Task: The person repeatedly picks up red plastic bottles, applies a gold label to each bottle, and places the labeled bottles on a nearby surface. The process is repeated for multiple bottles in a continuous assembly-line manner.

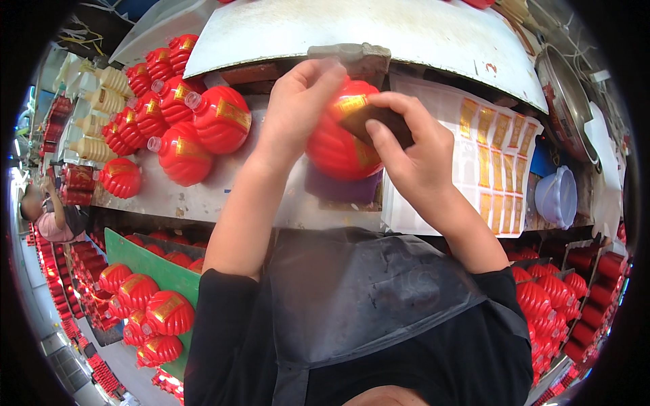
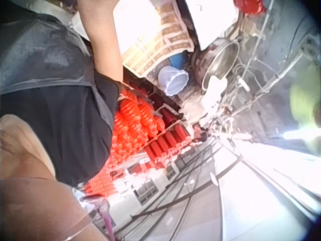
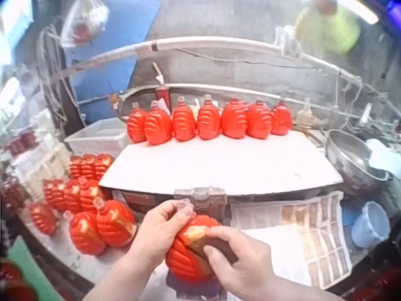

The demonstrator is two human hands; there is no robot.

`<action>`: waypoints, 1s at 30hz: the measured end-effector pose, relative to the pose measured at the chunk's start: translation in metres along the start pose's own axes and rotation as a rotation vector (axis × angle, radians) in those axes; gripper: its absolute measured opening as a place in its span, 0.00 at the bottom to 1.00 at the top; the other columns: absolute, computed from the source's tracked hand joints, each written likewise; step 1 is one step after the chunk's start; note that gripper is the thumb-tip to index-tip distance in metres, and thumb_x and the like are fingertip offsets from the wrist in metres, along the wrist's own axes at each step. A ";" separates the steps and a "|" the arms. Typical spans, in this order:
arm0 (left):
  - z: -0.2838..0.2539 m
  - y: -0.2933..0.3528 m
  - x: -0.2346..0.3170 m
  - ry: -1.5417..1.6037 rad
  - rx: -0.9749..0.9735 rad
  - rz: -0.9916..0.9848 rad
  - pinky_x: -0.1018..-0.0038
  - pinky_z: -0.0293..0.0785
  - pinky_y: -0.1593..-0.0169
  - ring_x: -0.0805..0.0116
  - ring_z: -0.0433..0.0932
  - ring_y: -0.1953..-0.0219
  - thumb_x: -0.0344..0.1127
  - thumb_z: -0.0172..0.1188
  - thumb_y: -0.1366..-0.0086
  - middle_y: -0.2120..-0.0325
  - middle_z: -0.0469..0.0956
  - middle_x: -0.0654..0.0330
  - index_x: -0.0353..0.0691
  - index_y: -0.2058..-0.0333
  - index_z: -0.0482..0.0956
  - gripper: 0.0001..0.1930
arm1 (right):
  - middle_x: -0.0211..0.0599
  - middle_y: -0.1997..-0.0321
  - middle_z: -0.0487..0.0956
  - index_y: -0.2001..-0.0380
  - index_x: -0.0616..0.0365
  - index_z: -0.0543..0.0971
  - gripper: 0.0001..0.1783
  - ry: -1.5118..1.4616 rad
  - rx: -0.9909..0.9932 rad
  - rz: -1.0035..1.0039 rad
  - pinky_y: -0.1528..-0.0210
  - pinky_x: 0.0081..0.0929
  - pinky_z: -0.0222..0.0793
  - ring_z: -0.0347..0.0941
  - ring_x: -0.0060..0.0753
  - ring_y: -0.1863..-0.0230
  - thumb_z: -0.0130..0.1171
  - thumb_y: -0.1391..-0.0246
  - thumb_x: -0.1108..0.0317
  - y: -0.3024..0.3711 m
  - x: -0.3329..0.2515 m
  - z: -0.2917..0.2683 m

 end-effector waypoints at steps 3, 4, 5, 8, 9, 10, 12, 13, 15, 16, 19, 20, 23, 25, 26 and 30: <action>0.002 0.004 0.000 0.060 0.019 0.029 0.74 0.80 0.46 0.73 0.82 0.54 0.37 0.62 0.24 0.55 0.83 0.58 0.32 0.48 0.79 0.14 | 0.39 0.56 0.86 0.50 0.64 0.83 0.13 0.184 0.095 0.009 0.52 0.24 0.79 0.83 0.25 0.55 0.66 0.39 0.77 -0.032 0.001 0.001; 0.001 0.005 0.000 0.069 0.028 0.042 0.73 0.81 0.46 0.73 0.82 0.53 0.37 0.62 0.24 0.55 0.83 0.58 0.33 0.50 0.79 0.13 | 0.42 0.57 0.87 0.52 0.63 0.83 0.13 0.079 0.125 0.031 0.52 0.28 0.80 0.85 0.33 0.56 0.65 0.39 0.75 -0.036 0.001 0.000; 0.001 0.005 -0.001 0.083 0.033 0.041 0.73 0.80 0.46 0.73 0.82 0.53 0.37 0.63 0.24 0.56 0.83 0.58 0.33 0.51 0.79 0.12 | 0.46 0.57 0.88 0.53 0.62 0.84 0.12 -0.011 0.135 0.168 0.53 0.32 0.80 0.87 0.40 0.58 0.65 0.40 0.73 -0.039 0.003 -0.002; 0.000 0.006 -0.002 0.102 0.036 0.053 0.74 0.80 0.46 0.73 0.82 0.52 0.36 0.64 0.25 0.56 0.83 0.59 0.34 0.51 0.79 0.11 | 0.37 0.58 0.87 0.50 0.63 0.84 0.14 -0.024 -0.025 0.064 0.54 0.22 0.79 0.84 0.26 0.57 0.67 0.39 0.75 -0.038 -0.005 0.001; 0.000 0.006 -0.003 0.094 0.031 0.066 0.74 0.80 0.46 0.73 0.81 0.52 0.35 0.64 0.25 0.56 0.83 0.59 0.34 0.52 0.79 0.11 | 0.39 0.58 0.88 0.51 0.63 0.84 0.14 0.048 -0.080 -0.029 0.53 0.23 0.78 0.84 0.27 0.57 0.68 0.40 0.74 -0.038 -0.008 0.002; 0.000 0.006 -0.003 0.092 0.026 0.080 0.74 0.80 0.46 0.73 0.81 0.52 0.35 0.64 0.25 0.56 0.83 0.59 0.34 0.52 0.79 0.11 | 0.42 0.59 0.88 0.52 0.63 0.85 0.14 0.072 -0.073 0.014 0.51 0.25 0.78 0.85 0.30 0.57 0.69 0.42 0.72 -0.038 -0.007 0.002; 0.000 0.008 -0.004 0.077 0.045 0.080 0.75 0.79 0.46 0.73 0.81 0.52 0.34 0.65 0.26 0.56 0.83 0.60 0.35 0.52 0.79 0.10 | 0.43 0.59 0.88 0.52 0.63 0.85 0.15 0.141 -0.029 0.080 0.51 0.26 0.78 0.85 0.29 0.57 0.68 0.42 0.72 -0.041 -0.003 -0.001; -0.001 0.008 -0.004 0.069 0.063 0.076 0.75 0.79 0.46 0.74 0.81 0.52 0.34 0.65 0.26 0.57 0.83 0.60 0.35 0.52 0.80 0.10 | 0.43 0.59 0.88 0.51 0.63 0.85 0.15 0.132 -0.014 0.097 0.51 0.26 0.78 0.85 0.29 0.57 0.68 0.42 0.73 -0.044 0.001 -0.003; 0.000 0.010 -0.005 0.042 0.085 0.096 0.76 0.79 0.47 0.76 0.81 0.54 0.33 0.64 0.26 0.57 0.83 0.62 0.36 0.52 0.80 0.09 | 0.43 0.59 0.88 0.51 0.63 0.85 0.15 0.175 -0.019 0.100 0.51 0.26 0.79 0.85 0.28 0.57 0.68 0.41 0.73 -0.047 0.005 -0.004; -0.001 0.011 -0.005 0.041 0.087 0.110 0.77 0.79 0.48 0.77 0.81 0.54 0.33 0.64 0.26 0.57 0.83 0.62 0.36 0.53 0.80 0.08 | 0.43 0.59 0.88 0.51 0.63 0.85 0.15 0.178 -0.003 0.101 0.51 0.26 0.79 0.85 0.28 0.57 0.68 0.41 0.75 -0.046 0.007 -0.005; -0.002 0.016 -0.005 0.058 0.094 0.130 0.78 0.78 0.50 0.79 0.80 0.56 0.32 0.64 0.26 0.58 0.83 0.64 0.37 0.55 0.81 0.07 | 0.43 0.58 0.88 0.56 0.60 0.87 0.15 0.228 0.028 -0.200 0.51 0.30 0.81 0.87 0.34 0.57 0.70 0.47 0.84 -0.035 -0.004 -0.001; -0.001 0.018 -0.005 0.040 0.114 0.164 0.77 0.78 0.50 0.79 0.79 0.55 0.32 0.64 0.27 0.59 0.83 0.64 0.36 0.55 0.81 0.07 | 0.43 0.58 0.88 0.57 0.59 0.87 0.15 0.271 -0.019 -0.394 0.52 0.31 0.82 0.87 0.38 0.57 0.70 0.48 0.84 -0.026 -0.012 0.004; -0.005 0.028 0.000 -0.026 0.195 0.264 0.74 0.76 0.48 0.78 0.78 0.55 0.33 0.63 0.26 0.59 0.82 0.64 0.34 0.54 0.80 0.09 | 0.42 0.60 0.88 0.60 0.56 0.87 0.17 0.174 -0.187 -0.611 0.58 0.33 0.83 0.87 0.40 0.59 0.66 0.52 0.86 -0.001 -0.033 0.019; -0.008 0.035 0.001 0.042 0.194 0.256 0.74 0.76 0.46 0.77 0.77 0.54 0.33 0.64 0.26 0.59 0.82 0.64 0.34 0.56 0.80 0.08 | 0.43 0.59 0.87 0.56 0.57 0.87 0.18 0.085 -0.138 -0.549 0.56 0.33 0.82 0.86 0.42 0.58 0.66 0.50 0.85 0.001 -0.041 0.024; -0.009 0.042 0.004 0.029 0.182 0.309 0.74 0.75 0.46 0.78 0.77 0.54 0.33 0.64 0.27 0.60 0.81 0.65 0.34 0.56 0.79 0.08 | 0.45 0.57 0.87 0.53 0.60 0.86 0.16 0.043 -0.110 -0.396 0.54 0.31 0.81 0.85 0.41 0.58 0.66 0.45 0.83 -0.004 -0.039 0.023; -0.025 0.074 0.007 -0.130 0.228 0.342 0.77 0.73 0.49 0.79 0.75 0.56 0.32 0.67 0.29 0.60 0.81 0.66 0.36 0.56 0.79 0.09 | 0.45 0.56 0.87 0.52 0.64 0.84 0.12 0.079 0.090 -0.135 0.53 0.30 0.80 0.85 0.34 0.58 0.63 0.38 0.83 -0.017 -0.032 0.021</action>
Point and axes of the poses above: each hand's wrist, its own y-axis away from the middle knuckle, its own z-axis out of the palm, x = y × z, the point moved 3 cm from there along -y, towards the middle knuckle
